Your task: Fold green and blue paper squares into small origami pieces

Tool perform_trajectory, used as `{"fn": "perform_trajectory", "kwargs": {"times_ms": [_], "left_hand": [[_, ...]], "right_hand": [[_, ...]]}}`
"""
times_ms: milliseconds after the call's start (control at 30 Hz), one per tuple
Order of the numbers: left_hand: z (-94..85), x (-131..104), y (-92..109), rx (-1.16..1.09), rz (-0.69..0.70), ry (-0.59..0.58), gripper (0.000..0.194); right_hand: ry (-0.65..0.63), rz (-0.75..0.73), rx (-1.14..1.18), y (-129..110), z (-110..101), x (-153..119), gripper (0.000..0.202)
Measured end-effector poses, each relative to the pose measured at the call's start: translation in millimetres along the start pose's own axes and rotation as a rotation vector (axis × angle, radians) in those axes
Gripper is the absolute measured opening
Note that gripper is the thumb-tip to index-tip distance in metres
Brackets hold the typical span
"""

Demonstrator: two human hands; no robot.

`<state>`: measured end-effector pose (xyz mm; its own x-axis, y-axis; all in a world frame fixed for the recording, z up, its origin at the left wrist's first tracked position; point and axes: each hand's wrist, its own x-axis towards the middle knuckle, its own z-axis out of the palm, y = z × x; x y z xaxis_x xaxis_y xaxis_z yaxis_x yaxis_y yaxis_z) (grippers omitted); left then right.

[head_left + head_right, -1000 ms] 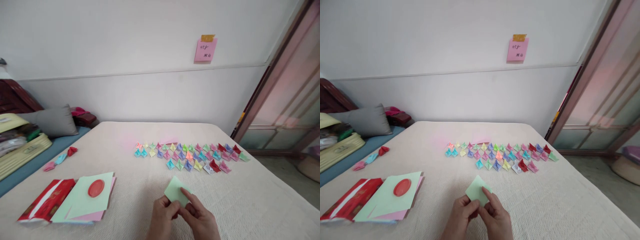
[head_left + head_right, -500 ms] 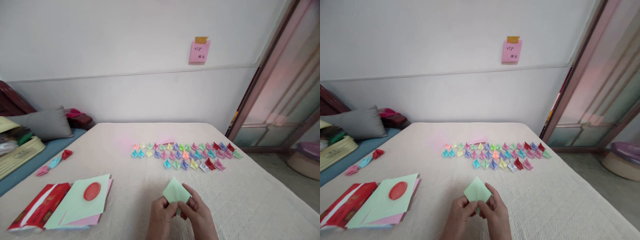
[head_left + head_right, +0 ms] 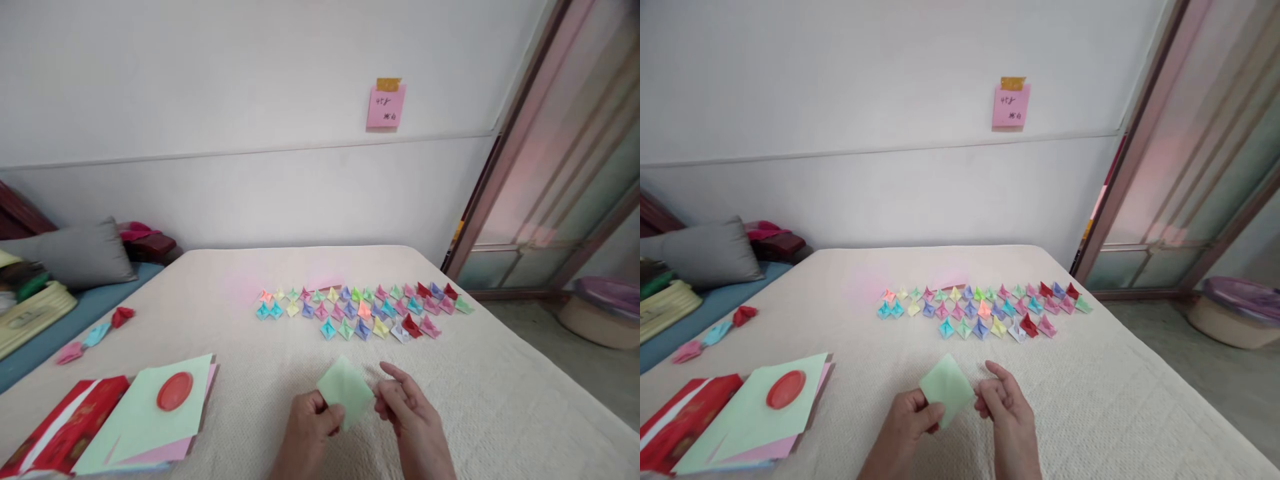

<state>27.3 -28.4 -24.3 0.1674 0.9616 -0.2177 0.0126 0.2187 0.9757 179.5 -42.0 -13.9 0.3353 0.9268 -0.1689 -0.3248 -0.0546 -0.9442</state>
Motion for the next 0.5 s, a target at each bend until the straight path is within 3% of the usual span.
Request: {"fn": "perform_trajectory", "kwargs": {"times_ms": [100, 200, 333, 500], "left_hand": [[-2.4, 1.0, 0.0, 0.029, 0.009, 0.001, 0.022], [-3.6, 0.4, 3.8, 0.043, 0.025, -0.020, 0.024], [-3.3, -1.6, 8.1, 0.037, 0.032, -0.031, 0.022], [-3.4, -0.5, 5.6, 0.033, 0.082, -0.070, 0.018]], "right_hand": [[-0.093, 0.011, -0.060, 13.5, 0.0, 5.8, 0.055], [-0.062, -0.005, -0.055, 25.3, 2.7, 10.5, 0.062], [-0.136, 0.038, 0.045, 25.8, 6.2, 8.8, 0.055], [-0.213, 0.030, 0.005, 16.7, 2.1, 5.9, 0.043]]}}
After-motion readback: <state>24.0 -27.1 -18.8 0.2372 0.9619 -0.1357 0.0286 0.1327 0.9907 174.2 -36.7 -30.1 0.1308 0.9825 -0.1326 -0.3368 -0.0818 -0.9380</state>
